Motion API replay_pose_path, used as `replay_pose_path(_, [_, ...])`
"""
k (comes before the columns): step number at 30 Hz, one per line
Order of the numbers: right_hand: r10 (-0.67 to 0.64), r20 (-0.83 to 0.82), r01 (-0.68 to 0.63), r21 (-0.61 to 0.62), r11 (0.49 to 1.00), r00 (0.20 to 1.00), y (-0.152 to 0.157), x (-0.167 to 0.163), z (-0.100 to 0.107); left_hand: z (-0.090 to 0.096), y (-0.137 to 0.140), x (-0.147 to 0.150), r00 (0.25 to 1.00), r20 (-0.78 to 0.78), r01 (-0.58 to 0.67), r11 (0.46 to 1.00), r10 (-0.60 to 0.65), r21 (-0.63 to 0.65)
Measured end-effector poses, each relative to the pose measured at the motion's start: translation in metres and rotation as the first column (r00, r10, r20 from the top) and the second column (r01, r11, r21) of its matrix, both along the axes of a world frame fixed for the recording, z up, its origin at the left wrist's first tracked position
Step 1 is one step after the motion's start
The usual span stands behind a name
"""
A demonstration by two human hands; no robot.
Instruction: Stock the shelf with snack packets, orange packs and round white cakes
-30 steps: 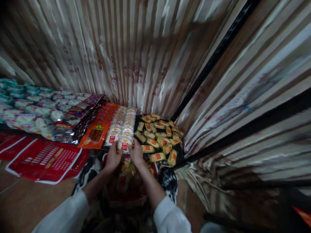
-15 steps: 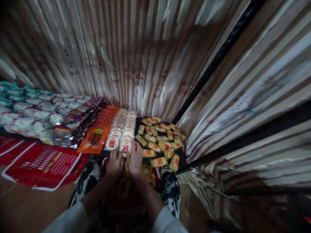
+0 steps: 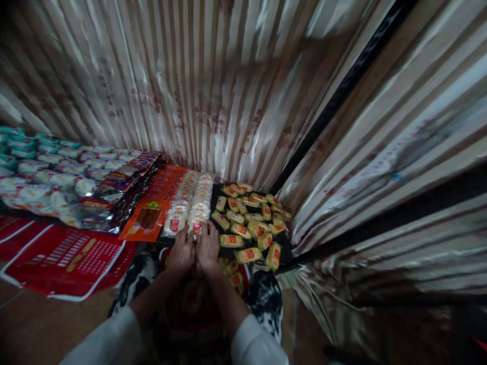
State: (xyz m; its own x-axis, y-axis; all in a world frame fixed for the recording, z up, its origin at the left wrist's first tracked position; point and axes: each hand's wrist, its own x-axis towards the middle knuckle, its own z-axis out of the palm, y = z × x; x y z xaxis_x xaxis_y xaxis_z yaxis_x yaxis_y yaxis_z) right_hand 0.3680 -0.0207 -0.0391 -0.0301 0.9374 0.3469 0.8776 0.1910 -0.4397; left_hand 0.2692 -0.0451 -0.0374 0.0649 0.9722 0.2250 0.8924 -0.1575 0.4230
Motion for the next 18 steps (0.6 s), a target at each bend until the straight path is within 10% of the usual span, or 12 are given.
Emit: replay_pose_path(18, [0.162,-0.072,-0.157,0.072,0.985,0.984,-0.033,0.003,-0.010,-0.010,-0.026,-0.009,0.970,0.238,0.030,0.996,-0.049,0.084])
